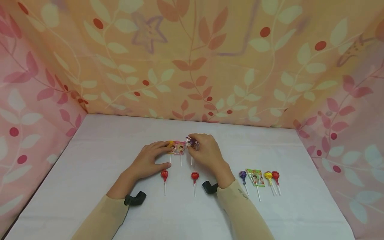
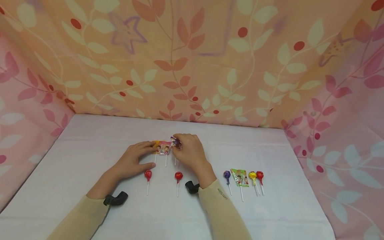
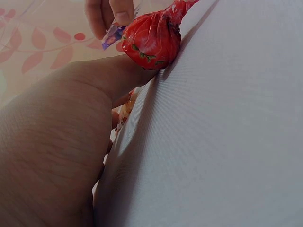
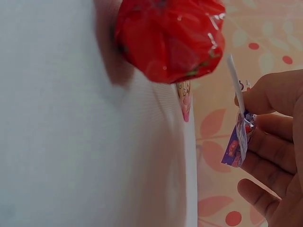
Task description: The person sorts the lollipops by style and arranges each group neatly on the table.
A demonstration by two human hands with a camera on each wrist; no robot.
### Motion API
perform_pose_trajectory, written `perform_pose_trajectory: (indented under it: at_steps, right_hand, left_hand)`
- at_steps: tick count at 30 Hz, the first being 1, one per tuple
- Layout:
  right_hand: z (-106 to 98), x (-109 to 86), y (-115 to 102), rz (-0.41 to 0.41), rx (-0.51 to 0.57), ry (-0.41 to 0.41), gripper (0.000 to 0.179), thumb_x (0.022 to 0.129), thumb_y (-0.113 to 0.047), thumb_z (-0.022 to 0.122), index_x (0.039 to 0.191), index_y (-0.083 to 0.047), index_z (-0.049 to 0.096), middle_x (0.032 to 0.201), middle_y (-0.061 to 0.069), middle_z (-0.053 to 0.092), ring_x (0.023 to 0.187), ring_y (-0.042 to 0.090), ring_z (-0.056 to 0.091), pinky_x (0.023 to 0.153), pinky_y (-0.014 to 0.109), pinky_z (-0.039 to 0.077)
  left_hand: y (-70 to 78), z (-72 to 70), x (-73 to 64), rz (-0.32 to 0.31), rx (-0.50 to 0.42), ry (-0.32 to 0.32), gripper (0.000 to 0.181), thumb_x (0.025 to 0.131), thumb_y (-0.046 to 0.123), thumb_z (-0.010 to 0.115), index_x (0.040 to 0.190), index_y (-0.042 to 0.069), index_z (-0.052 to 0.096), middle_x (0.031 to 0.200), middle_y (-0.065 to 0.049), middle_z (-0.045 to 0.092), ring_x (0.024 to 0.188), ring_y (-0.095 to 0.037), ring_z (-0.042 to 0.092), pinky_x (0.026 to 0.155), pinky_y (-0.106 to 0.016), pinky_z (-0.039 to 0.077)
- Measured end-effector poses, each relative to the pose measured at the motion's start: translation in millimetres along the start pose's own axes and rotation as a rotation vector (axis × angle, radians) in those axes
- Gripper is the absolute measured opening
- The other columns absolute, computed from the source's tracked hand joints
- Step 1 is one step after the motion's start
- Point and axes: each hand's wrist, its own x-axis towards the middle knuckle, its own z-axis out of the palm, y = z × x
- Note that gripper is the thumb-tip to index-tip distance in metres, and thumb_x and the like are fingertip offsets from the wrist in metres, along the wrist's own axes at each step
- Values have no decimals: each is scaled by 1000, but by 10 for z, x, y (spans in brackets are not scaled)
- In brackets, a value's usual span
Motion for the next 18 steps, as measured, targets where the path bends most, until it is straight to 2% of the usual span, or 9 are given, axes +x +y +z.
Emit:
perform_pose_trajectory:
  at_steps: [7, 13, 18]
  right_hand:
    - [47, 36, -10, 20, -17, -21, 39, 92, -20, 85, 128, -8, 78, 113, 4, 81, 99, 22, 73, 104, 45, 55]
    - [102, 46, 6, 14, -41, -28, 38, 91, -20, 86, 127, -9, 78, 103, 2, 79, 87, 17, 66, 98, 42, 56]
    - [122, 36, 14, 8, -35, -45, 39, 92, -19, 85, 128, -9, 78, 102, 1, 79, 87, 17, 66, 96, 42, 56]
  left_hand:
    - [5, -1, 0, 0, 1, 3, 64, 93, 48, 87, 150, 25, 69, 166, -2, 52, 156, -31, 41, 122, -62, 33]
    - [-4, 13, 1, 0, 4, 4, 64, 93, 48, 86, 150, 26, 68, 166, -2, 51, 157, -31, 41, 123, -62, 32]
    - [2, 13, 0, 10, 5, 9, 64, 93, 47, 86, 150, 26, 68, 167, -3, 51, 156, -32, 42, 122, -63, 33]
